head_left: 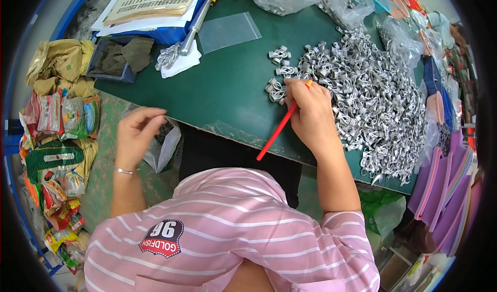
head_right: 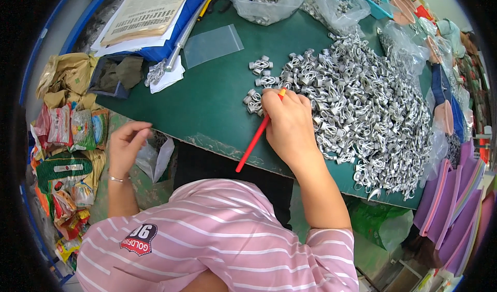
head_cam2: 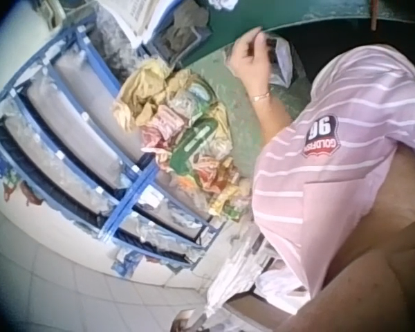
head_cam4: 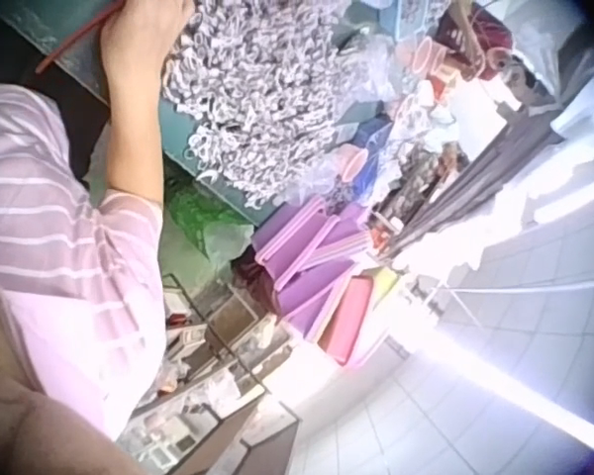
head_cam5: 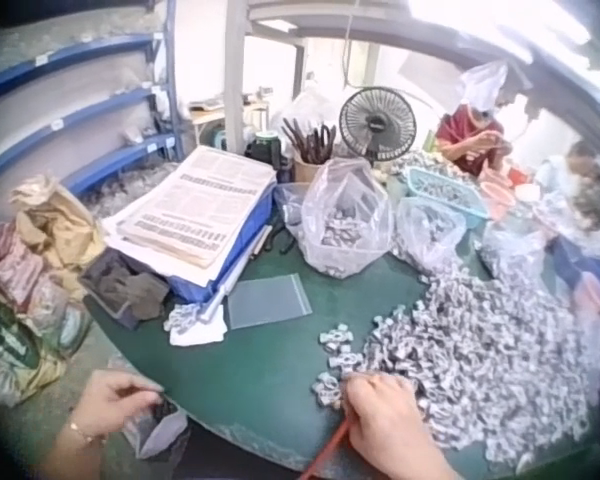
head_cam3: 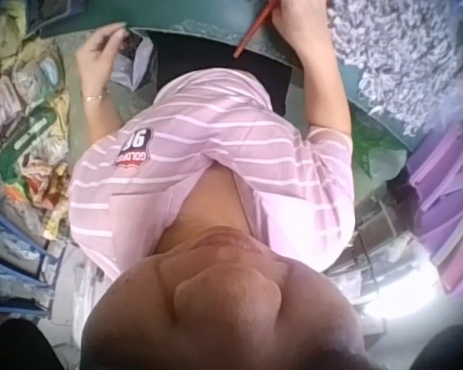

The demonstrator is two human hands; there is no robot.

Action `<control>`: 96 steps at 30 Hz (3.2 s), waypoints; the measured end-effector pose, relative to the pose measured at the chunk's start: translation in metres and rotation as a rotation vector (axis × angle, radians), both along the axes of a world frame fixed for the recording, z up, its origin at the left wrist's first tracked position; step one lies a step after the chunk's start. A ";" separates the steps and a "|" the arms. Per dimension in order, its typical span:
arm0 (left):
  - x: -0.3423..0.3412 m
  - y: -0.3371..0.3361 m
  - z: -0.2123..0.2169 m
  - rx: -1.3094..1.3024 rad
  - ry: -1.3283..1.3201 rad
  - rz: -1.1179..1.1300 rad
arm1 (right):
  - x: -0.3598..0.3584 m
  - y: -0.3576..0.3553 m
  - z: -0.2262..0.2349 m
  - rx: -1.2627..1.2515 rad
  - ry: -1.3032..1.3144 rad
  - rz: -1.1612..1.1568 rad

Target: The person picks up metal components one at a time from a large pile on a green table, aligns or attaches small pieces together by hand, and continues sorting or assembling them while using a red pointer tool occasionally.

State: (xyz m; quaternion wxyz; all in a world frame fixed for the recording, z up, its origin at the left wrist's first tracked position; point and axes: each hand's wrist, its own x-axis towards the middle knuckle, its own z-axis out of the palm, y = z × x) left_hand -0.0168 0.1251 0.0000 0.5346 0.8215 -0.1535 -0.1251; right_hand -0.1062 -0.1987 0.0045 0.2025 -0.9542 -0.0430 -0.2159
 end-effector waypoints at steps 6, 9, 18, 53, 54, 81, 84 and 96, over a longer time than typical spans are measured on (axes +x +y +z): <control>-0.021 -0.093 -0.001 -0.210 0.149 -0.361 | -0.016 0.005 0.004 0.086 0.008 -0.032; -0.030 -0.127 -0.008 -0.240 0.199 -0.503 | -0.032 0.009 -0.005 0.281 -0.143 0.057; -0.045 -0.142 -0.013 -0.527 0.472 -0.431 | -0.058 0.033 -0.019 0.964 -0.194 0.029; -0.047 -0.139 -0.008 -0.545 0.501 -0.285 | -0.047 0.023 -0.013 1.179 -0.069 -0.231; -0.048 -0.141 -0.011 -0.537 0.512 -0.336 | -0.051 0.020 -0.011 1.295 -0.015 -0.162; -0.053 -0.141 -0.007 -0.475 0.015 -0.572 | -0.062 0.036 -0.034 1.075 -0.231 0.153; -0.057 -0.144 -0.016 -0.579 0.138 -0.473 | -0.064 0.040 -0.029 1.008 -0.328 0.124; -0.037 -0.097 -0.007 -0.927 0.749 -0.304 | -0.054 0.033 -0.005 0.485 -0.360 0.105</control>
